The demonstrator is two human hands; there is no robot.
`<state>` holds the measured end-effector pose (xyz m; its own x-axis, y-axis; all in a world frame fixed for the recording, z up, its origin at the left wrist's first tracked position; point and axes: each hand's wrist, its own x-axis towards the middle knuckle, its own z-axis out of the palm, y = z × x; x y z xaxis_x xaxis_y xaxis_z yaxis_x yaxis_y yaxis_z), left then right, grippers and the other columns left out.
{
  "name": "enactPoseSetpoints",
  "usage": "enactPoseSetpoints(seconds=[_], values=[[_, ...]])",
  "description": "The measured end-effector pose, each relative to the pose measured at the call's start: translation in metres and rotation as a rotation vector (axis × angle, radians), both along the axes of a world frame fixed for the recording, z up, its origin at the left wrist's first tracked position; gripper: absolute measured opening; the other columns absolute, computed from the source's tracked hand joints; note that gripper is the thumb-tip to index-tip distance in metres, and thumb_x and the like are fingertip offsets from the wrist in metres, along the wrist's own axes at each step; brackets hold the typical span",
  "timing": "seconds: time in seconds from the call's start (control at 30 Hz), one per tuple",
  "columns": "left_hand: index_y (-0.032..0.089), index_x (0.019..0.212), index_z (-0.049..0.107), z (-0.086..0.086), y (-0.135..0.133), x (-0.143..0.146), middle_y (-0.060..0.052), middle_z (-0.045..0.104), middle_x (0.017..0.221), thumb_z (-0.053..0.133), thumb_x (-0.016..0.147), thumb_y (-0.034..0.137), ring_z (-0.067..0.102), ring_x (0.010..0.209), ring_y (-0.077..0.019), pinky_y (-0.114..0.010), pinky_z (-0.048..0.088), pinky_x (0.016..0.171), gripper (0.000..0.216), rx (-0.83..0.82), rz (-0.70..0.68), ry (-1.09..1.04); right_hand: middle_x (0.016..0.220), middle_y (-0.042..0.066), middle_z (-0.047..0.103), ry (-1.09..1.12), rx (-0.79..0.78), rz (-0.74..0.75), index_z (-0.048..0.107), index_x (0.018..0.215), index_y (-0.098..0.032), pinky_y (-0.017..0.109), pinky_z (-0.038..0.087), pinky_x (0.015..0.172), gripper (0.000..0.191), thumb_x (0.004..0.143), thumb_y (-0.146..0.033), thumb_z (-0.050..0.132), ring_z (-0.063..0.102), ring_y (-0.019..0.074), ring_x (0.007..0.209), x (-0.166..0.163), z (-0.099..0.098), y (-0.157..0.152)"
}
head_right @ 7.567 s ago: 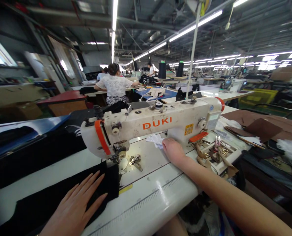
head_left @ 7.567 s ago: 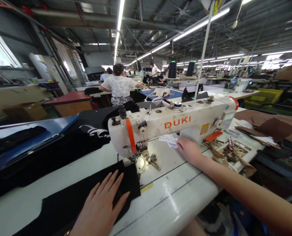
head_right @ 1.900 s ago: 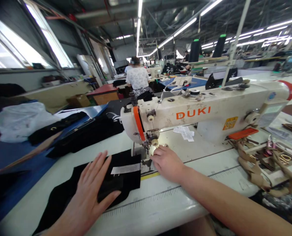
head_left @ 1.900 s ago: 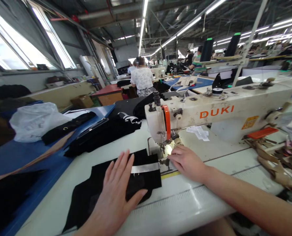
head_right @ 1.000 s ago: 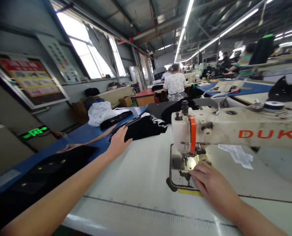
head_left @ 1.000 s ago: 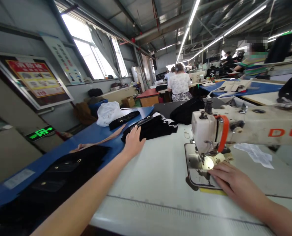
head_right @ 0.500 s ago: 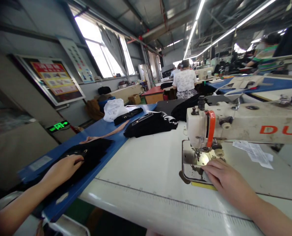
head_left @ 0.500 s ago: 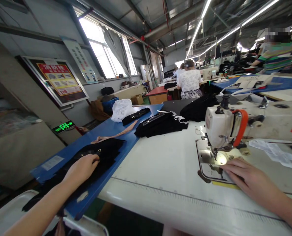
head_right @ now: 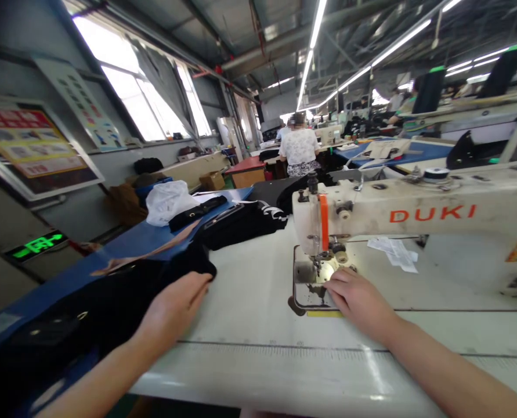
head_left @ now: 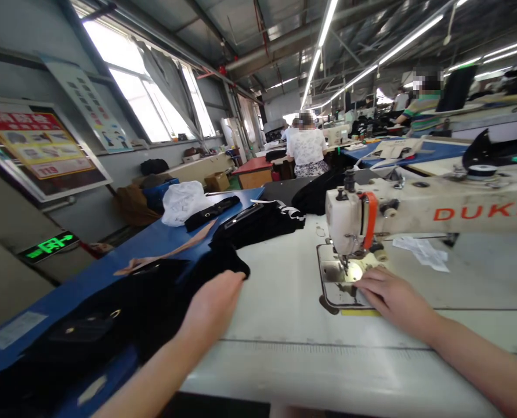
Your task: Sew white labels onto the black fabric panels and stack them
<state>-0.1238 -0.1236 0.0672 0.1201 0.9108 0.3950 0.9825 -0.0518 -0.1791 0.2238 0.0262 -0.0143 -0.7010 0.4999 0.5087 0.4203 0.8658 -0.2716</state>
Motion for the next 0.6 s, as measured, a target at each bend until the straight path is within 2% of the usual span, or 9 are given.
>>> enactPoseSetpoints(seconds=[0.1, 0.17, 0.23, 0.33, 0.43, 0.5, 0.6], values=[[0.019, 0.103, 0.064, -0.042, 0.027, 0.063, -0.006, 0.07, 0.095, 0.037, 0.093, 0.016, 0.067, 0.087, -0.019, -0.03, 0.055, 0.079, 0.029, -0.158, -0.188, -0.059, 0.087, 0.008, 0.065, 0.003, -0.009, -0.011, 0.071, 0.091, -0.018, 0.034, 0.05, 0.078, 0.027, 0.095, -0.016, 0.044, 0.058, 0.0203, 0.086, -0.002, 0.008, -0.005], [0.019, 0.102, 0.064, -0.055, 0.04, 0.094, -0.006, 0.069, 0.094, 0.037, 0.094, 0.015, 0.067, 0.085, -0.0182, -0.029, 0.056, 0.077, 0.029, -0.188, -0.265, -0.103, 0.086, 0.008, 0.065, 0.025, 0.009, -0.027, 0.071, 0.089, -0.018, 0.034, 0.05, 0.079, 0.027, 0.094, -0.015, 0.045, 0.057, 0.02, 0.086, 0.002, 0.012, -0.008], [0.019, 0.1, 0.065, -0.057, 0.051, 0.112, -0.005, 0.069, 0.091, 0.036, 0.095, 0.017, 0.068, 0.082, -0.0176, -0.029, 0.056, 0.076, 0.029, -0.168, -0.316, -0.144, 0.086, 0.008, 0.065, 0.039, 0.034, -0.062, 0.07, 0.092, -0.018, 0.033, 0.049, 0.078, 0.026, 0.093, -0.014, 0.045, 0.057, 0.0196, 0.085, 0.016, 0.014, -0.009], [0.019, 0.1, 0.066, -0.058, 0.065, 0.119, -0.006, 0.07, 0.091, 0.036, 0.095, 0.02, 0.069, 0.083, -0.018, -0.028, 0.057, 0.075, 0.031, -0.081, -0.359, -0.157, 0.089, 0.009, 0.066, 0.061, 0.063, -0.217, 0.069, 0.097, -0.017, 0.032, 0.049, 0.078, 0.025, 0.093, -0.015, 0.045, 0.058, 0.0197, 0.085, 0.052, 0.013, 0.001], [0.018, 0.101, 0.068, -0.066, 0.075, 0.117, -0.006, 0.073, 0.095, 0.034, 0.097, 0.026, 0.071, 0.085, -0.019, -0.028, 0.058, 0.076, 0.035, 0.049, -0.404, -0.123, 0.097, 0.01, 0.067, 0.049, 0.054, -0.529, 0.07, 0.099, -0.015, 0.032, 0.048, 0.083, 0.024, 0.091, -0.015, 0.047, 0.06, 0.0209, 0.092, 0.093, 0.017, 0.022], [0.018, 0.098, 0.07, -0.072, 0.078, 0.117, -0.006, 0.073, 0.092, 0.032, 0.098, 0.029, 0.071, 0.082, -0.0186, -0.028, 0.059, 0.075, 0.039, 0.123, -0.45, -0.105, 0.102, 0.011, 0.067, -0.078, -0.006, -0.687, 0.069, 0.103, -0.015, 0.031, 0.047, 0.085, 0.022, 0.091, -0.017, 0.051, 0.06, 0.0215, 0.096, 0.11, 0.024, 0.036], [0.019, 0.092, 0.071, -0.075, 0.079, 0.119, -0.005, 0.074, 0.088, 0.032, 0.098, 0.036, 0.071, 0.077, -0.0183, -0.027, 0.059, 0.072, 0.043, 0.17, -0.497, -0.092, 0.099, 0.01, 0.067, -0.357, -0.109, -0.739, 0.07, 0.096, -0.015, 0.028, 0.046, 0.081, 0.019, 0.091, -0.021, 0.054, 0.061, 0.0213, 0.094, 0.114, 0.035, 0.047]])
